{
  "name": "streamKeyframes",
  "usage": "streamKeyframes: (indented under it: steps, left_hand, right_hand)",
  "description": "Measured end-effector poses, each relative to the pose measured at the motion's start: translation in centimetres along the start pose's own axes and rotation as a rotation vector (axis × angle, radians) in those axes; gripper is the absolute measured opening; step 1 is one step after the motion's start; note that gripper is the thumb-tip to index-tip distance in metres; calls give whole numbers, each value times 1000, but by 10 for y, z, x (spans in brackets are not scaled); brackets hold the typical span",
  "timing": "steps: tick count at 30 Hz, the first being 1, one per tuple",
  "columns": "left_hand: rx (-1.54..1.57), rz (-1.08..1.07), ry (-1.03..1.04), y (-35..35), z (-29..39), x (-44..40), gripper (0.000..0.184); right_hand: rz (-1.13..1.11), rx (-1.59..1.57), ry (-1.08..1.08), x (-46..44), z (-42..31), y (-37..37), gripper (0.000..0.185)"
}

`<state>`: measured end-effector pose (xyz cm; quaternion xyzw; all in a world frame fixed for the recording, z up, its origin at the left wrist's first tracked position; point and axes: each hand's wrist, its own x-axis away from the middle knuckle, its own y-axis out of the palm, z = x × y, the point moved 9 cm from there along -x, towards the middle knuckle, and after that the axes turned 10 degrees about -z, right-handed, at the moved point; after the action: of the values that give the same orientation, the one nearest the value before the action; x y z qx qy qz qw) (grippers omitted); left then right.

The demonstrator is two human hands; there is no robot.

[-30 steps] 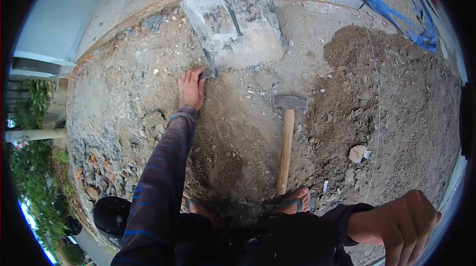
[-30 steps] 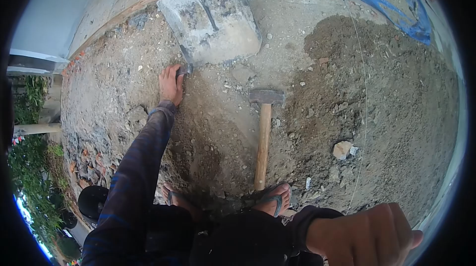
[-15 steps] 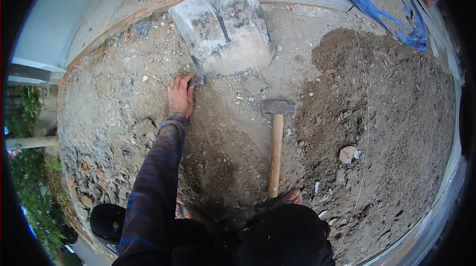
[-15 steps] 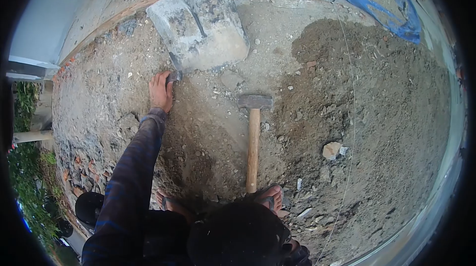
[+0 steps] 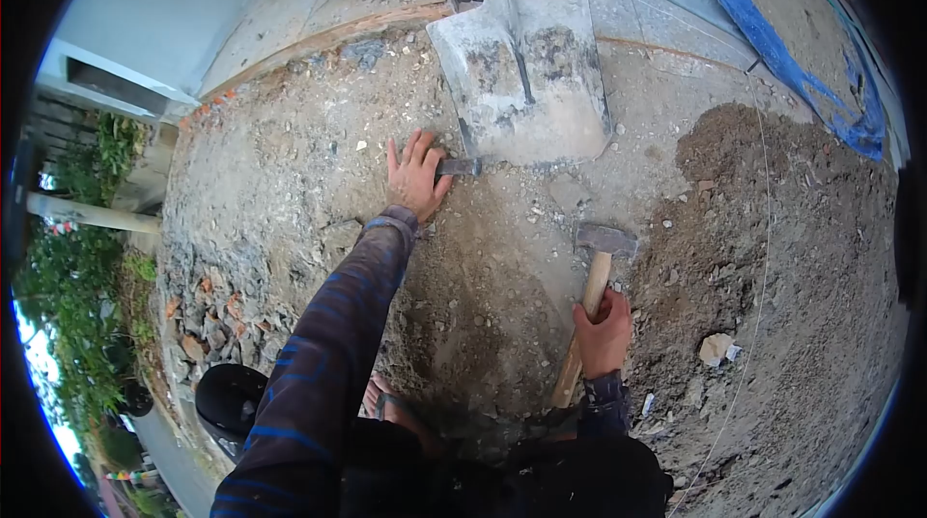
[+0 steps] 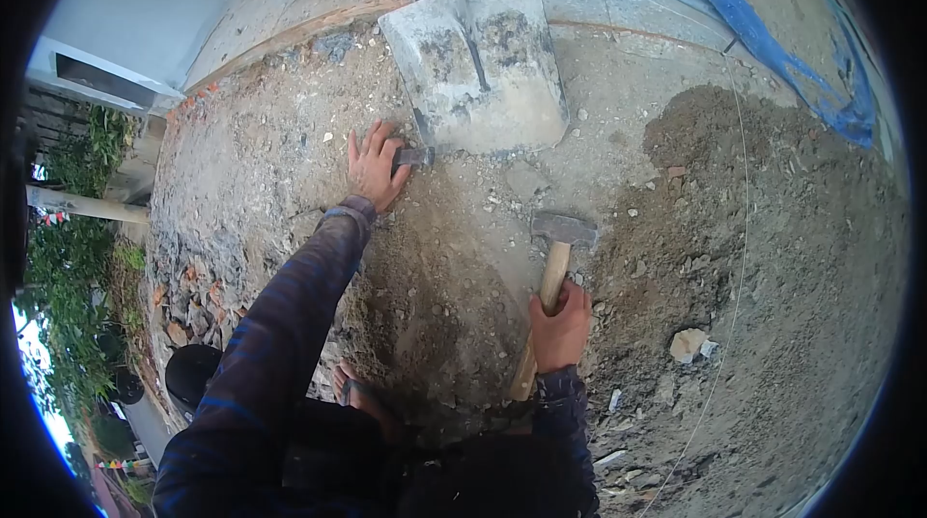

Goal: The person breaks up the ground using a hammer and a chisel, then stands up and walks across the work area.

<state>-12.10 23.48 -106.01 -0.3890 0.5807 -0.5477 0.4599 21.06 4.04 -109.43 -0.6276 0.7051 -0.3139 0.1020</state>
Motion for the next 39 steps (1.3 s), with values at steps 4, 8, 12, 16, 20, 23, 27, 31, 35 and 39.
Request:
streamKeyframes:
  steps: [4,8,12,16,20,23,27,31,35,39]
  left_hand:
    - [12,-76,77,9,4,-7,37]
    - [61,-56,134,8,8,-3,34]
    - [124,-27,164,0,19,0,31]
    - [456,100,-166,-5,-11,6,25]
    - [778,251,-311,-57,21,12,17]
    - [991,25,-206,-57,82,7,24]
    - [974,-332,-137,5,151,4,32]
    - [1093,-319,-106,44,236,-54,35]
    - [745,-182,-216,8,274,-81,31]
    - [777,-494,-23,-37,262,-21,28]
  right_hand:
    - [-24,-34,12,-7,6,-2,36]
    - [-81,-126,-4,-11,7,-2,31]
    - [-242,-359,232,-9,27,-1,25]
    - [-450,-482,261,-6,40,7,19]
    - [-432,-706,325,-6,38,2,17]
    - [-338,-697,407,-4,35,-19,13]
    - [-199,-565,285,-64,27,-76,19]
    - [-159,-379,172,-155,44,-107,26]
    - [167,262,-131,-100,-2,-155,36]
    - [-274,-589,564,71,60,-114,48]
